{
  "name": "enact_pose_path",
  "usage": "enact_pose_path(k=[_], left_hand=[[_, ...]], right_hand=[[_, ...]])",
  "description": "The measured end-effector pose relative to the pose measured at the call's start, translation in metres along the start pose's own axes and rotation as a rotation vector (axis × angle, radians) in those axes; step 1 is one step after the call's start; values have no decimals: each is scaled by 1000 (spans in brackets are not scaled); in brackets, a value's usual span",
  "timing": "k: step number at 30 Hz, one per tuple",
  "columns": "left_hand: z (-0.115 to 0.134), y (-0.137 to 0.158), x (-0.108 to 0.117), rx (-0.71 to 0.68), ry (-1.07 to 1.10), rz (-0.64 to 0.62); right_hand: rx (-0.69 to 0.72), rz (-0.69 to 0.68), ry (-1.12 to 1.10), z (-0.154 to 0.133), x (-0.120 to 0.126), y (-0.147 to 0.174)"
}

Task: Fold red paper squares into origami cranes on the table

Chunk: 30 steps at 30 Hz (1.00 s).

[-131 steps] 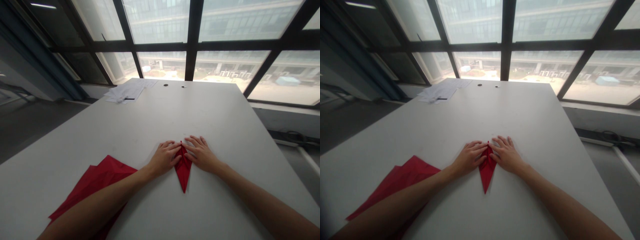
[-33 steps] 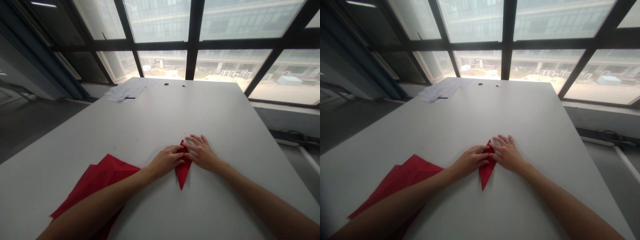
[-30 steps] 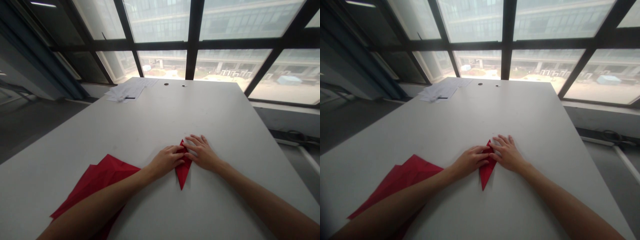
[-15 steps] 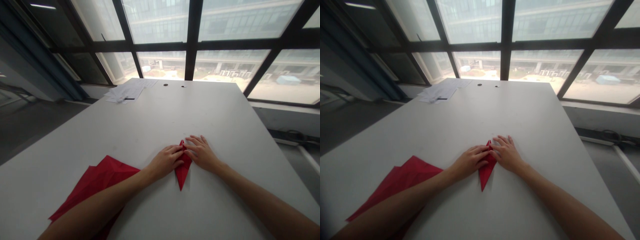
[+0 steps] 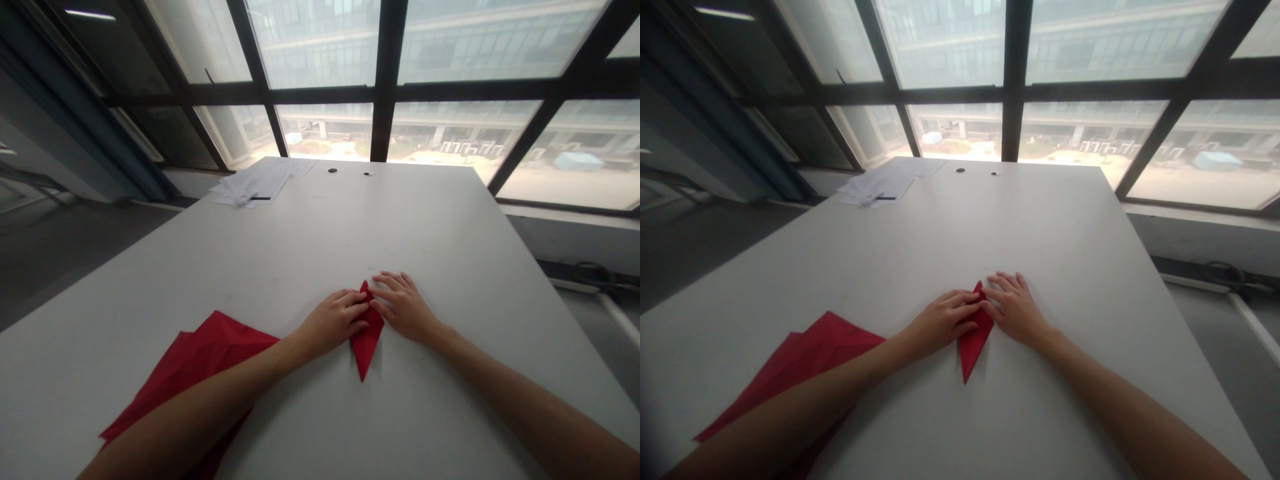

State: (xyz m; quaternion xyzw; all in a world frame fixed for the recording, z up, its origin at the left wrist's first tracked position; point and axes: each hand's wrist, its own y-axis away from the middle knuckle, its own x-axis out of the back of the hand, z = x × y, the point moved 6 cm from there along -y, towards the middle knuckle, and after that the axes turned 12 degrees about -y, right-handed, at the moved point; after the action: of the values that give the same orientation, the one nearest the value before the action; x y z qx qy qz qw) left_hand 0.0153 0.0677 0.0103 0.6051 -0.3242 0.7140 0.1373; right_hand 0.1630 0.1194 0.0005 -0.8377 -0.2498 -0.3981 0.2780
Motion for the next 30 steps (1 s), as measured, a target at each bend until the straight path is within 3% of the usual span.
enact_pose_path(k=[8, 17, 30], left_hand=[[-4, -2, 3, 0, 40, -4], [-10, -7, 10, 174, 66, 14], [-11, -4, 4, 92, 74, 63]], right_hand=[[38, 21, 33, -8, 6, 0], [124, 46, -32, -19, 10, 0], [109, 65, -19, -13, 13, 0]])
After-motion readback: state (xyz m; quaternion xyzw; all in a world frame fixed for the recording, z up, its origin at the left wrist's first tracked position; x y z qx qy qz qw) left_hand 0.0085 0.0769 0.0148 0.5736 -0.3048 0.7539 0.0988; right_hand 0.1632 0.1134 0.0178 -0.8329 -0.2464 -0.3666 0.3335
